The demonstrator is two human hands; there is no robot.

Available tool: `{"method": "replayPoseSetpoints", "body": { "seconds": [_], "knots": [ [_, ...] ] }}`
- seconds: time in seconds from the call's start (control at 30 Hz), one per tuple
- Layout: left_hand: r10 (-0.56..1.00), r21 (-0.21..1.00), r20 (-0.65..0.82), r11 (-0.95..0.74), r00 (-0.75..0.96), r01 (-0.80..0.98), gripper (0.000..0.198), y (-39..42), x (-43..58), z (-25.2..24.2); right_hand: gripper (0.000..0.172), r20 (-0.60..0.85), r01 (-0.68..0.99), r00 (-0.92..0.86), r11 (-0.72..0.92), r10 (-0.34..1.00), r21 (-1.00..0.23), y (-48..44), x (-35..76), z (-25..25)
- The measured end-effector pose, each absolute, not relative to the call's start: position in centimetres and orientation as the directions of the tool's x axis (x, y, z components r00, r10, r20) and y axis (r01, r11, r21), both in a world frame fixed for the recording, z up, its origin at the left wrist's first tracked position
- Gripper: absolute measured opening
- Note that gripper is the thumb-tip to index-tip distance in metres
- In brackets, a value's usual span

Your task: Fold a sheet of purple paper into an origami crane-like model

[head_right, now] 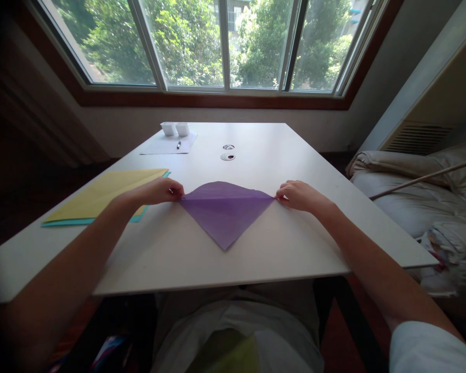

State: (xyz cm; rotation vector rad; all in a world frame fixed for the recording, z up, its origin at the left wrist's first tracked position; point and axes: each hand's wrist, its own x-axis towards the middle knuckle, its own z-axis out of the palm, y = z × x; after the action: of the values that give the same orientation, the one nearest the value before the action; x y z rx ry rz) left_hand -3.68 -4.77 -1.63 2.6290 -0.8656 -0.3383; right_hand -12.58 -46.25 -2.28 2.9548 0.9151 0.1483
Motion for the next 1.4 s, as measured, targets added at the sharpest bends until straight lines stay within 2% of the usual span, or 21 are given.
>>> {"method": "replayPoseSetpoints", "body": {
  "seconds": [0.17, 0.3, 0.53, 0.6, 0.67, 0.77, 0.9, 1.0, 1.1, 1.23, 1.4],
  "knots": [
    [-0.648, 0.347, -0.029, -0.720, 0.761, -0.600, 0.019, -4.9, -3.4, -2.0, 0.024, 0.095, 0.548, 0.828, -0.834, 0.552, 0.069, -46.2, -12.7, -2.3],
    [-0.640, 0.337, -0.119, -0.745, 0.759, -0.576, 0.022, -4.5, -3.4, -2.0, 0.025, 0.087, 0.547, 0.831, -0.835, 0.550, 0.057, -46.2, -12.8, -2.2],
    [-0.538, 0.170, -0.162, -0.841, 0.827, -0.514, 0.030, -6.2, -5.6, -0.8, 0.025, 0.076, 0.529, 0.844, -0.848, 0.530, 0.043, -46.2, -13.0, -2.1],
    [-0.443, 0.091, -0.159, -0.897, 0.882, -0.433, 0.046, -7.6, -6.8, -0.3, 0.023, 0.082, 0.528, 0.845, -0.849, 0.528, 0.032, -46.0, -13.1, -2.0],
    [-0.342, 0.021, -0.092, -0.940, 0.935, -0.342, 0.060, -9.3, -8.2, -0.1, 0.023, 0.085, 0.518, 0.851, -0.855, 0.518, 0.025, -45.7, -13.1, -2.0],
    [-0.295, -0.083, 0.010, -0.953, 0.956, -0.293, 0.068, -11.4, -10.0, -0.2, 0.037, 0.073, 0.481, 0.873, -0.876, 0.482, 0.040, -45.1, -13.0, -2.0],
    [-0.397, -0.174, 0.042, -0.906, 0.917, -0.385, 0.057, -12.5, -10.9, -1.1, 0.048, 0.062, 0.423, 0.902, -0.904, 0.426, 0.067, -44.4, -12.8, -2.2],
    [-0.609, -0.091, -0.005, -0.789, 0.793, -0.607, 0.040, -12.1, -10.3, -1.9, 0.051, 0.097, 0.366, 0.922, -0.925, 0.375, 0.101, -43.8, -12.9, -2.5],
    [-0.759, 0.065, -0.055, -0.651, 0.649, -0.756, 0.044, -11.5, -9.6, -2.5, 0.052, 0.136, 0.307, 0.935, -0.940, 0.327, 0.145, -43.1, -13.1, -2.8],
    [-0.760, 0.127, -0.101, -0.650, 0.642, -0.749, 0.047, -11.3, -9.3, -2.6, 0.047, 0.166, 0.258, 0.942, -0.946, 0.291, 0.194, -42.5, -13.4, -3.0],
    [-0.739, 0.096, -0.125, -0.673, 0.661, -0.734, 0.048, -11.8, -10.0, -2.2, 0.042, 0.175, 0.211, 0.952, -0.952, 0.252, 0.223, -42.1, -13.7, -2.9]
  ]
}}
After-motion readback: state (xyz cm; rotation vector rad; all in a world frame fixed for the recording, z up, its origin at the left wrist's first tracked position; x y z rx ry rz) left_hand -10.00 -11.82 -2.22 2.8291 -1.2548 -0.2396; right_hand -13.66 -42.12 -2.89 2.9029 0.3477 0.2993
